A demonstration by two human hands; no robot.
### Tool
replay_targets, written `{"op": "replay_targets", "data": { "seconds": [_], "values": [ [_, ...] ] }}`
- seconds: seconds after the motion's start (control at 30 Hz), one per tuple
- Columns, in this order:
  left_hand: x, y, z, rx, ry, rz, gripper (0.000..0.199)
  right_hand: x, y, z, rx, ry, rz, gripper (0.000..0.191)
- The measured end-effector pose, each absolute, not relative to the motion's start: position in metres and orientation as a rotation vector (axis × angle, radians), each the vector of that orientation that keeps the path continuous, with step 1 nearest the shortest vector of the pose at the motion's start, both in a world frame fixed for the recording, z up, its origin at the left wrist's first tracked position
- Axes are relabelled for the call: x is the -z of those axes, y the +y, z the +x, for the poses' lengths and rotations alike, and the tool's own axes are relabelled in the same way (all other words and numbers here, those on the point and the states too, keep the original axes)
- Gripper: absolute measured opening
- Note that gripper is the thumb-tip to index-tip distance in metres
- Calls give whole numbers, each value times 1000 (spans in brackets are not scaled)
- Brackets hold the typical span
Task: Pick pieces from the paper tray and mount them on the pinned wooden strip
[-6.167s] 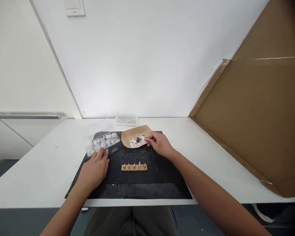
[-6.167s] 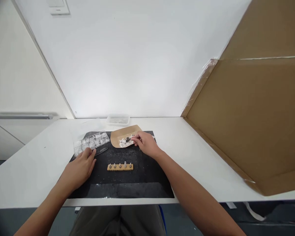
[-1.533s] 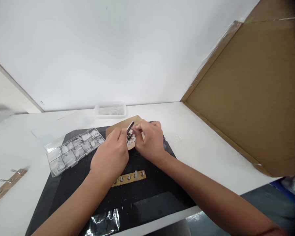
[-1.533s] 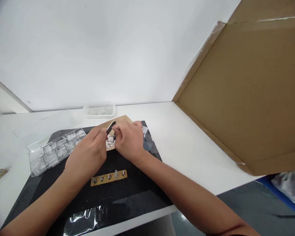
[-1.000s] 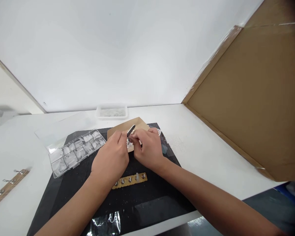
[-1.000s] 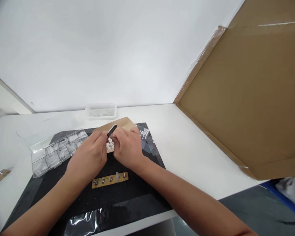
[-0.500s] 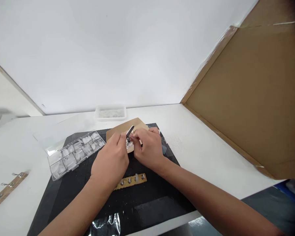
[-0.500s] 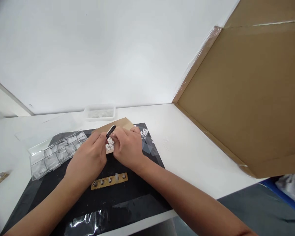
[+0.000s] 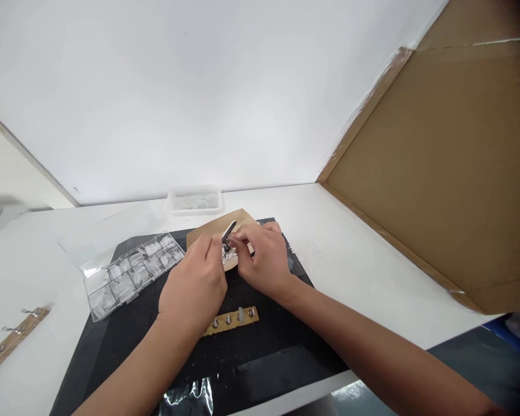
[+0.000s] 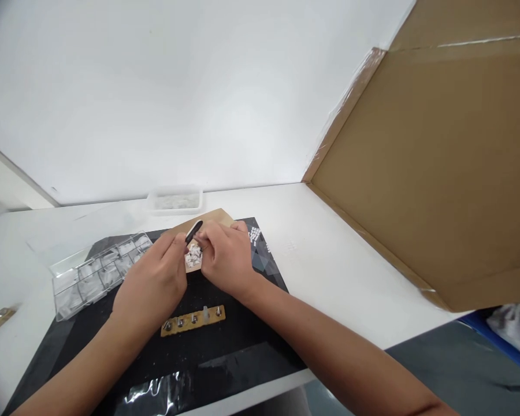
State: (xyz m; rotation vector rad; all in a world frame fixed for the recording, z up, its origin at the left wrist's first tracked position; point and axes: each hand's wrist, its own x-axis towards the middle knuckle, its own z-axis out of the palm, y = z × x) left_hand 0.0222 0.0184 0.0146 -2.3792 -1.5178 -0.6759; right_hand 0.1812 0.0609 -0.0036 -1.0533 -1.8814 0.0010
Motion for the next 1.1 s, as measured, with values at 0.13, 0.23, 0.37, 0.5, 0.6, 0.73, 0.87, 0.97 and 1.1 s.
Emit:
{"op": "replay_targets", "data": {
  "seconds": [0.13, 0.23, 0.37, 0.5, 0.6, 0.73, 0.87, 0.97, 1.1],
  "values": [
    [-7, 19, 21, 735, -1536, -2306, 27, 2, 56, 183, -100, -1820, -1004, 17],
    [1, 22, 19, 752, -1537, -2252, 34, 2, 53, 186, -183, -1764, -982, 14],
    [-1, 25, 15, 743, -1580, -2278, 45, 6, 51, 193, -266, -1700, -984, 14],
    [-23, 15, 4, 639, -1740, -2328, 50, 8, 49, 199, -507, -1599, -943, 15],
    [-35, -4, -22, 491, -1818, -2374, 46, 6, 47, 202, -741, -1485, -879, 19],
    [-24, -32, -72, 294, -2022, -2388, 44, 2, 47, 206, -933, -1399, -816, 24],
    [-1, -46, -101, 200, -2205, -2344, 42, -2, 46, 208, -1042, -1369, -771, 26],
    [8, -48, -99, 199, -2202, -2325, 41, -3, 43, 209, -1041, -1390, -773, 25],
    [10, -45, -86, 232, -1996, -2271, 42, -2, 40, 211, -946, -1479, -807, 22]
  ]
}}
